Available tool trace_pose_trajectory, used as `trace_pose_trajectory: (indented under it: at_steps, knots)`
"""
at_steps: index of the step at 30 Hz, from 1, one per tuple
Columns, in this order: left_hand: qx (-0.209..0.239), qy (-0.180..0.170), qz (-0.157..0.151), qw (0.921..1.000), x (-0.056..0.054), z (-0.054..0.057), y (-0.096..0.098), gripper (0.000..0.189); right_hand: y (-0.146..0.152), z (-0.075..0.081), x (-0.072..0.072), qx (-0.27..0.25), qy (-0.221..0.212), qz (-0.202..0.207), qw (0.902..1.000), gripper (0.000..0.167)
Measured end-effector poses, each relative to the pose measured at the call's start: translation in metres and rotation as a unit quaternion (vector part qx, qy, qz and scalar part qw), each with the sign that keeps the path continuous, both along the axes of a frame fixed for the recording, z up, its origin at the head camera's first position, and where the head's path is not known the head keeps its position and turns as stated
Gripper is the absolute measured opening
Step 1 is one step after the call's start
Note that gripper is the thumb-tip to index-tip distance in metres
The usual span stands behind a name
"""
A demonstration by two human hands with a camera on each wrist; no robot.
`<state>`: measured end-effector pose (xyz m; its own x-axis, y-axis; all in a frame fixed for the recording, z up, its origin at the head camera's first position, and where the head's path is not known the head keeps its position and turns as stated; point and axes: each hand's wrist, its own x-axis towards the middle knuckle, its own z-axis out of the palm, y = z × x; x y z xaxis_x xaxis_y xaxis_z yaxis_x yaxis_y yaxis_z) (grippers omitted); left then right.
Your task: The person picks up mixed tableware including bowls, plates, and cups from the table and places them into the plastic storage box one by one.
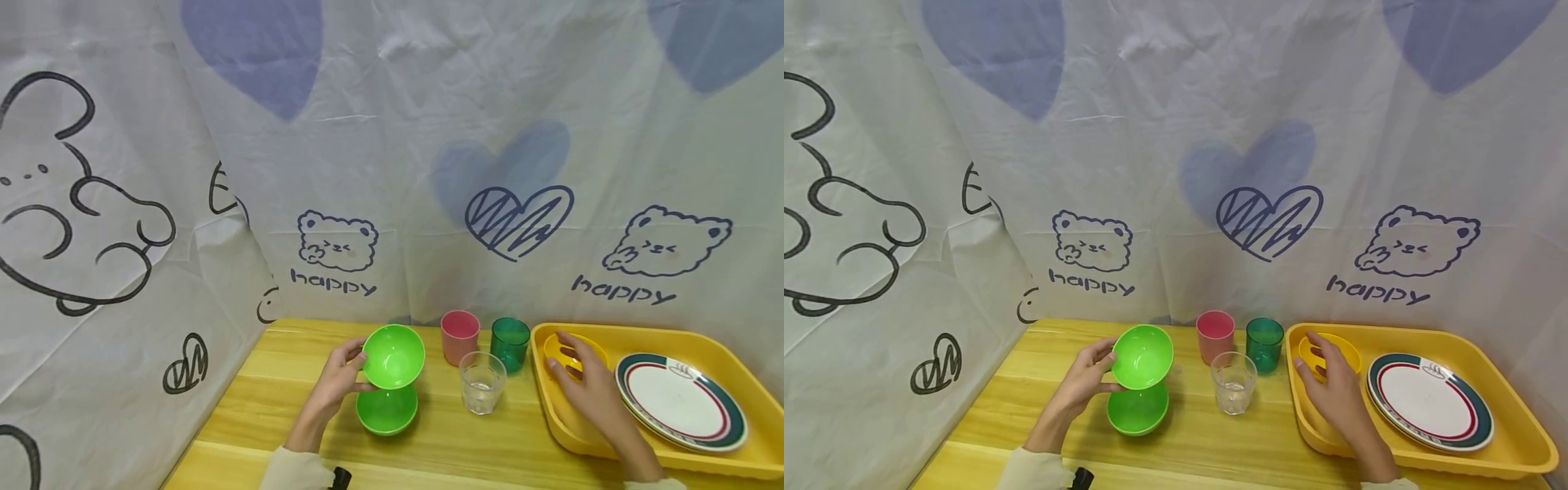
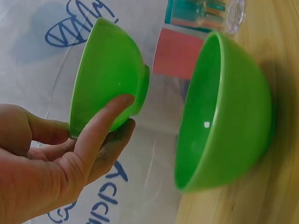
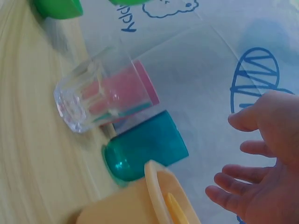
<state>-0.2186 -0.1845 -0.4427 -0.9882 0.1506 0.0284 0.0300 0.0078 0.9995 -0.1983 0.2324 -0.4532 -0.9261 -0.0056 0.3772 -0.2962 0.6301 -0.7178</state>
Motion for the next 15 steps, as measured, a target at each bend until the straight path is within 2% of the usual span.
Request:
trace_pose_trajectory:
  at_steps: [9, 15]
  knots:
    - [0.024, -0.006, -0.027, 0.9993, 0.000, -0.001, 0.020, 0.044, -0.020, -0.005, 0.003, -0.034, 0.007, 0.019, 0.9992, 0.057]
    - [0.026, -0.006, -0.045, 0.9986, -0.001, -0.003, 0.036, 0.043, -0.030, -0.005, 0.006, -0.048, -0.026, 0.021, 0.9983, 0.060]
